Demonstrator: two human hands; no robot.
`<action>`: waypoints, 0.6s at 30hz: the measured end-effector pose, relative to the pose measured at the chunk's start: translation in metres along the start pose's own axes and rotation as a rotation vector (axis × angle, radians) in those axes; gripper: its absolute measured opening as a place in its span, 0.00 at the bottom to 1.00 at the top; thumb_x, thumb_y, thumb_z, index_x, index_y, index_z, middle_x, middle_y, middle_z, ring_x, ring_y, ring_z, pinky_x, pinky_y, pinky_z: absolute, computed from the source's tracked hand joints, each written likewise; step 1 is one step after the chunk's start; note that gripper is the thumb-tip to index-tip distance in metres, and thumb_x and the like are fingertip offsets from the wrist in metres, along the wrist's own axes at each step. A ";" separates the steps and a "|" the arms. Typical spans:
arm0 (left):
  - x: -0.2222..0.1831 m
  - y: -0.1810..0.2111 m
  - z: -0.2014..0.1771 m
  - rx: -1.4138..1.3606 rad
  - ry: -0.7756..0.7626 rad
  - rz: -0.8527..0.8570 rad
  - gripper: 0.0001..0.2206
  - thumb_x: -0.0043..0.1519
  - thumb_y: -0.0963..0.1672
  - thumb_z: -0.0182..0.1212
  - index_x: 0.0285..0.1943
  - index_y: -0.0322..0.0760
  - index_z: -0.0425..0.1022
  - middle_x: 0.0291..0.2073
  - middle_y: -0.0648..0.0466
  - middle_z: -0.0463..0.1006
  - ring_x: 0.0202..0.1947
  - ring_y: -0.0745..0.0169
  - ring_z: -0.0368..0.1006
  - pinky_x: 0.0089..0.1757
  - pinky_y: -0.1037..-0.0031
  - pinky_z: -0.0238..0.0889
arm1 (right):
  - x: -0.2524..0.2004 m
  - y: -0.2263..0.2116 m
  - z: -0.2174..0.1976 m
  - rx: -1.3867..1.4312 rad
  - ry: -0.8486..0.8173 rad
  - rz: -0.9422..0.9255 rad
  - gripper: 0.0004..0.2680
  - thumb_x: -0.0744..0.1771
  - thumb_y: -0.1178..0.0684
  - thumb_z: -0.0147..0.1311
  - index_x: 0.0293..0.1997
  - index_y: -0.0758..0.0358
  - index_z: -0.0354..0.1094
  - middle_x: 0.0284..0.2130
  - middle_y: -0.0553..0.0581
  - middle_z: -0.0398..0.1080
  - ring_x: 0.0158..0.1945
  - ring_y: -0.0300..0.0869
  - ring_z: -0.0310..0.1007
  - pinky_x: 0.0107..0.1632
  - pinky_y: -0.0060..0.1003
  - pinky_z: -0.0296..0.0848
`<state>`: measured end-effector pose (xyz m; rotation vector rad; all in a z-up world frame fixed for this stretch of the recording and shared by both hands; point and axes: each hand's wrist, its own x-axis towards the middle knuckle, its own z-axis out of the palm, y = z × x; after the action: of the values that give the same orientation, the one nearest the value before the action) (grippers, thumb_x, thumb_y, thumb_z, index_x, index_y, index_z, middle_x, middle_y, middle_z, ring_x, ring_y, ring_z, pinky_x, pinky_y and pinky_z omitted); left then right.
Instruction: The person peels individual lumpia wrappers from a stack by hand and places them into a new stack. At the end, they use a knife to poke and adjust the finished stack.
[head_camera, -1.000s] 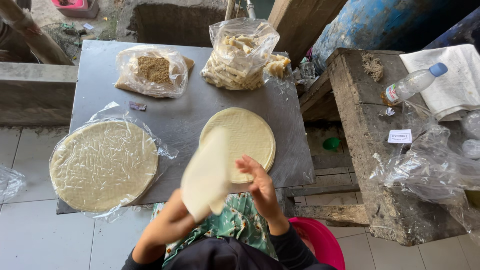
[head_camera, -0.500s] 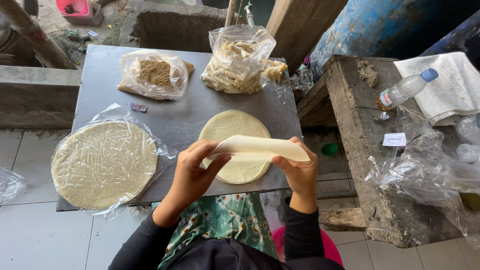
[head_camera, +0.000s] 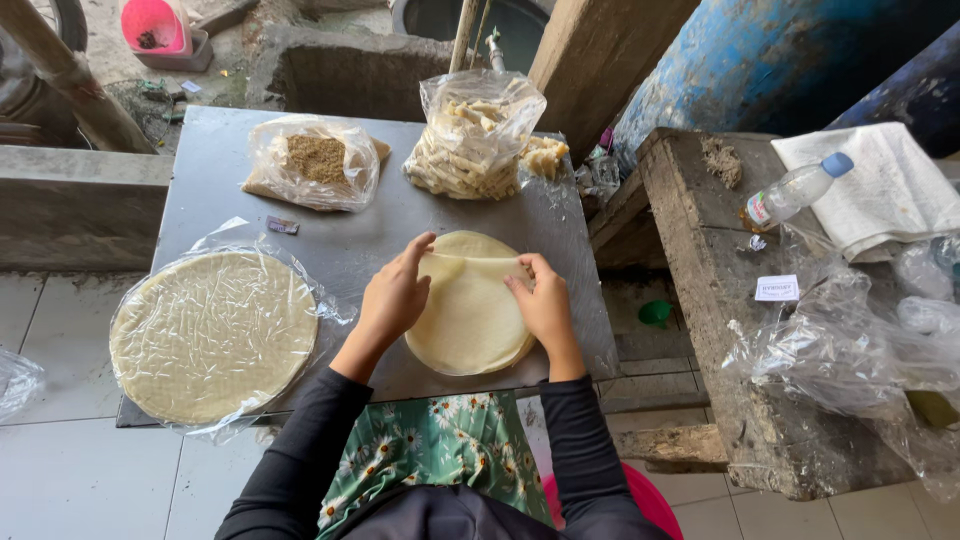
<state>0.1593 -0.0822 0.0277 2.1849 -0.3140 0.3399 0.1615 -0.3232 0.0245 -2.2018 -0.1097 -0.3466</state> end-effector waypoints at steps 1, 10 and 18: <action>0.002 -0.005 0.004 0.033 -0.044 -0.037 0.30 0.56 0.37 0.59 0.70 0.42 0.61 0.57 0.48 0.78 0.49 0.39 0.76 0.46 0.56 0.69 | 0.002 0.002 0.003 -0.050 0.015 -0.022 0.10 0.65 0.59 0.63 0.50 0.67 0.70 0.38 0.61 0.78 0.41 0.43 0.79 0.44 0.37 0.75; 0.004 -0.020 0.014 0.057 0.062 -0.063 0.29 0.58 0.41 0.65 0.70 0.41 0.60 0.62 0.40 0.70 0.47 0.35 0.75 0.44 0.56 0.70 | 0.004 0.019 0.005 -0.113 0.124 -0.060 0.15 0.63 0.60 0.64 0.55 0.66 0.71 0.39 0.61 0.74 0.38 0.46 0.75 0.36 0.35 0.74; 0.004 -0.013 0.013 -0.075 0.077 -0.131 0.28 0.57 0.40 0.68 0.68 0.39 0.63 0.53 0.43 0.77 0.43 0.43 0.78 0.46 0.59 0.71 | 0.002 0.014 -0.003 0.125 0.227 -0.093 0.08 0.67 0.62 0.60 0.50 0.65 0.73 0.38 0.55 0.75 0.32 0.35 0.71 0.32 0.30 0.70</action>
<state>0.1694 -0.0855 0.0119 2.1011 -0.1383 0.3329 0.1654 -0.3342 0.0154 -2.0231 -0.1063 -0.6227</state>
